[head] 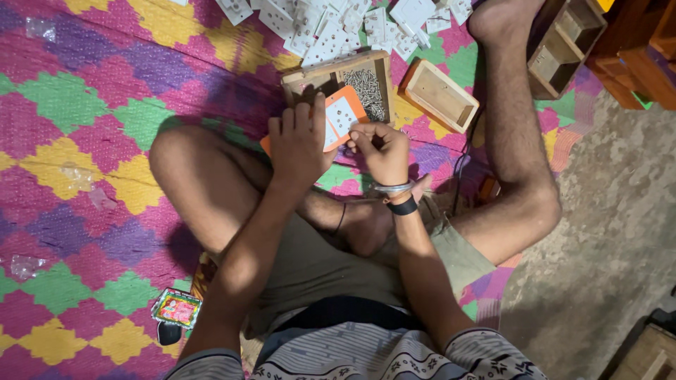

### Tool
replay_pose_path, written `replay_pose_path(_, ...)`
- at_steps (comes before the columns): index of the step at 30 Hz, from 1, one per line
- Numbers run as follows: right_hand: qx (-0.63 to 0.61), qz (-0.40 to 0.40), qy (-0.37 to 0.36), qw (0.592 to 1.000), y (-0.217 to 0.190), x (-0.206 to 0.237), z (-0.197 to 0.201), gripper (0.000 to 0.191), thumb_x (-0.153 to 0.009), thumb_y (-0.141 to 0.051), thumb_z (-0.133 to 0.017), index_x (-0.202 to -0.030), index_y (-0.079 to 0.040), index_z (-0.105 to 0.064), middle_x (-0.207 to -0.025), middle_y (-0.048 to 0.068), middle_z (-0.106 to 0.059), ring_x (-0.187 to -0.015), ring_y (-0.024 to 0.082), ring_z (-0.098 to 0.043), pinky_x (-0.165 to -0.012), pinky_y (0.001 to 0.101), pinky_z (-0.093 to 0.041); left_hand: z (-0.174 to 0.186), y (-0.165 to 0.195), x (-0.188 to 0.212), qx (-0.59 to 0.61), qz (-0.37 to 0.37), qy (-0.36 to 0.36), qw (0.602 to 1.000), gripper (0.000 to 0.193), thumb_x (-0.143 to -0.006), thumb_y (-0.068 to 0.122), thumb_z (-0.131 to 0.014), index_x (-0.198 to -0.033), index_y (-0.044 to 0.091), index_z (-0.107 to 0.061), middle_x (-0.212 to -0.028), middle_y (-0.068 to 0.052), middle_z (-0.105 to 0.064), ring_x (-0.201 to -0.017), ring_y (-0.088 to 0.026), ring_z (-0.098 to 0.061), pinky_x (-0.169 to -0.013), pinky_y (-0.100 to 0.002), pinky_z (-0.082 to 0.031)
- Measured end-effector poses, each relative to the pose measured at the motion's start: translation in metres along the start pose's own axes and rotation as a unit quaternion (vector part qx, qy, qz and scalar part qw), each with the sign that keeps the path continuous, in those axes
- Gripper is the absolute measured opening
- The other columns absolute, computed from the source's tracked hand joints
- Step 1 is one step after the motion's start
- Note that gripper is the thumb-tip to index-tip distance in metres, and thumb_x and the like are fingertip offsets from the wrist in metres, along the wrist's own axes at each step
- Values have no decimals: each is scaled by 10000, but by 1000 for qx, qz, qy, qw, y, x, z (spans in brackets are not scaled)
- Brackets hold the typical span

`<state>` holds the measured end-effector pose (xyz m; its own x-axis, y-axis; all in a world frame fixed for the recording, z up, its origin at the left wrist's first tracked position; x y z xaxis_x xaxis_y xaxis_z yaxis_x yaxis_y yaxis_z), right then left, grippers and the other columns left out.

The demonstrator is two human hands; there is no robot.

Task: The person sits on a patterned mat and assembles small white plastic electrical components into an orange rectangular frame. They pick up individual components and fasten them into the frame using small metal pins from a nearby wooden box. The person works continuously on the same frame, adding components one by one.

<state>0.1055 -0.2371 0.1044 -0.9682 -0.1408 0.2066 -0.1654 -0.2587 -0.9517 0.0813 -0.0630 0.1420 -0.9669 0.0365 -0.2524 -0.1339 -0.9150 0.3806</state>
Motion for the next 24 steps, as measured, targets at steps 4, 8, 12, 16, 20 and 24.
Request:
replay_pose_path(4, 119, 6, 25, 993, -8, 5, 3, 84, -943, -19, -745, -985, 52, -759, -810, 80, -771, -690, 84, -695, -622, 214, -539, 3, 3, 1, 11, -14, 20, 1000, 874, -761, 453, -843, -1453, 33, -515, -1111, -90, -531, -965, -268, -520, -794, -451, -388)
replay_pose_path(8, 82, -7, 33, 996, 5, 1, 5, 74, -930, -49, -772, -927, 19, -744, -779, 45, -748, -642, 67, -665, -576, 212, -513, 3, 4, 2, -3, -12, 6, 1000, 871, -723, 418, -831, -1446, 44, -523, -1096, -83, -539, -962, -264, -528, -798, -452, -395)
replay_pose_path(12, 67, 47, 90, 993, 19, -10, 16, 277, -859, -65, -884, -878, -10, -613, -758, 15, -606, -651, 63, -543, -582, 224, -442, 9, 1, 1, 13, 1, 25, 1000, 855, -766, 420, -840, -1458, 35, -517, -1114, -91, -550, -962, -276, -529, -791, -460, -392)
replay_pose_path(16, -64, -43, 106, 991, 44, -21, 22, 192, -925, -141, -789, -954, -47, -623, -749, -3, -631, -619, 93, -582, -551, 261, -454, 13, -11, -2, -9, 65, 57, 996, 914, -708, 451, -851, -1453, 59, -495, -1158, -109, -568, -998, -310, -553, -822, -488, -424)
replay_pose_path(20, 328, 169, 106, 924, -6, -30, 16, 204, -890, -128, -813, -1027, -59, -679, -878, 115, -712, -762, 279, -718, -669, 390, -566, 11, -28, 0, 4, 113, 61, 992, 1007, -664, 454, -872, -1494, 62, -459, -1192, -122, -571, -1033, -331, -564, -851, -508, -450)
replay_pose_path(24, 426, 148, 38, 892, -10, -49, -2, 240, -762, -107, -816, -957, -27, -701, -905, 199, -693, -775, 431, -654, -631, 500, -508, 8, -30, -2, 5, 104, 68, 992, 981, -673, 454, -877, -1477, 75, -462, -1188, -118, -570, -1029, -329, -563, -839, -511, -453)
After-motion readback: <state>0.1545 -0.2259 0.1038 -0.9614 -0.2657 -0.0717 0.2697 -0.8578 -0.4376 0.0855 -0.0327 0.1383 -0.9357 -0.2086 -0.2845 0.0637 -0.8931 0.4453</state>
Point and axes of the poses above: each hand's wrist, its own x-axis away from the middle knuckle, its own z-axis out of the back of the hand, y = z × x, the point moved 8 cm from there along -x, towards the middle knuckle
